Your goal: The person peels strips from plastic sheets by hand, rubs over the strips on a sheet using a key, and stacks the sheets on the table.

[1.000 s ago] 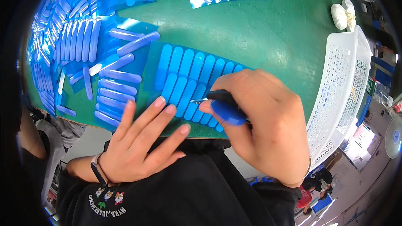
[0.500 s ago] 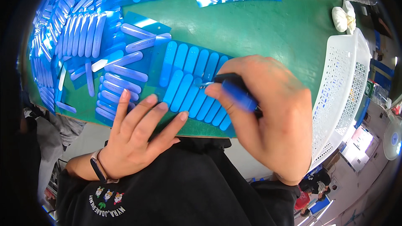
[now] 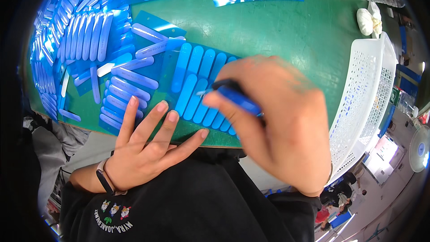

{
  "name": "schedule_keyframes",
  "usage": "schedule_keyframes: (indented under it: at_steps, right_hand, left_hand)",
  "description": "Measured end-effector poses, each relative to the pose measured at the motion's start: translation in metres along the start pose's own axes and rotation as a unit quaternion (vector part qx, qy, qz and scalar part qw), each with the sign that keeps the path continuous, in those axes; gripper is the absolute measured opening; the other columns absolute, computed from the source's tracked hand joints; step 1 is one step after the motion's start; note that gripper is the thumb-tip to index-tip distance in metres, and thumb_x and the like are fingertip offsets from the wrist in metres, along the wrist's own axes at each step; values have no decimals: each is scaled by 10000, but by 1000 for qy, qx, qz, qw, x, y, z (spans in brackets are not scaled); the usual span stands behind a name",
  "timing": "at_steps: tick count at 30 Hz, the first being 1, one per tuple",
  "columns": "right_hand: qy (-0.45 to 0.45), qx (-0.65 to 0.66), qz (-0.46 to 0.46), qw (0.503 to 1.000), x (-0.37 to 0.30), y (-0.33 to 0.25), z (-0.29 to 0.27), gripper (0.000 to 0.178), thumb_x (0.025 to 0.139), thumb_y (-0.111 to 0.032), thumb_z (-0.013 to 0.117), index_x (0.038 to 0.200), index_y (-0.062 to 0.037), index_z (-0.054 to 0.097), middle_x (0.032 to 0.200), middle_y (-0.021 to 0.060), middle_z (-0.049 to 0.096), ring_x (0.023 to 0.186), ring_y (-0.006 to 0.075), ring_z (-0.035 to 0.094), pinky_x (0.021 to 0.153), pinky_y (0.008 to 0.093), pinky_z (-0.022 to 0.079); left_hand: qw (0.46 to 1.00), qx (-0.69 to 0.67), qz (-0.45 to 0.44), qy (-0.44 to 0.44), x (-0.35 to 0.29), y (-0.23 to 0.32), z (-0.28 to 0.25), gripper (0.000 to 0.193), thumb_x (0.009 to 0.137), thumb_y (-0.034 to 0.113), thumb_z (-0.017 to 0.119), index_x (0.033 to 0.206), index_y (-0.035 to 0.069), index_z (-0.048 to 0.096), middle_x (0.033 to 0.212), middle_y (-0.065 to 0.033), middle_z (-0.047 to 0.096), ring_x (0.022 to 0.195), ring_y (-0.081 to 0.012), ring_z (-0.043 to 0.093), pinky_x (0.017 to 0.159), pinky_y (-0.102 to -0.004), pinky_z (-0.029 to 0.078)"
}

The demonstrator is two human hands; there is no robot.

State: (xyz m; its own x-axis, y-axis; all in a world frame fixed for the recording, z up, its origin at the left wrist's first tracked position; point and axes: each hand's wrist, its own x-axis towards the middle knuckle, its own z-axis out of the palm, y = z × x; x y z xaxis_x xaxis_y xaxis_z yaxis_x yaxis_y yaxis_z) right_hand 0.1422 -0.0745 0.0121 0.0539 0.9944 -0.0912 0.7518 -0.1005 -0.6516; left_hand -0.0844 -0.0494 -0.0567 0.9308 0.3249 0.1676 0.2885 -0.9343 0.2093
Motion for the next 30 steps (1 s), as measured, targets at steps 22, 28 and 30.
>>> schedule_keyframes:
  at_steps: [22, 28, 30]
  right_hand:
    - [32, 17, -5, 999, 17, -4, 9, 219, 699, -107, 781, 835, 4, 650, 741, 96, 625, 619, 228, 564, 563, 315, 424]
    - [-33, -24, -62, 997, 17, -4, 5, 164, 720, -48, 742, 837, 9, 642, 749, 97, 621, 622, 216, 574, 581, 284, 438]
    - [31, -33, -49, 998, 23, 2, -3, 151, 746, -16, 718, 867, 19, 634, 758, 78, 623, 647, 145, 572, 595, 243, 430]
  left_hand:
    - [1000, -5, 4, 20, 0, -2, 4, 352, 880, 280, 612, 1214, 386, 591, 1369, -112, 401, 1266, -294, 449, 1001, -583, 428]
    - [1000, -22, 8, -12, 4, -5, -8, 369, 882, 254, 603, 1232, 372, 587, 1339, -118, 419, 1267, -305, 450, 990, -598, 430]
    - [999, -28, 5, -35, 6, -3, -12, 409, 828, 316, 650, 1234, 330, 606, 1261, -98, 448, 1247, -308, 449, 995, -661, 381]
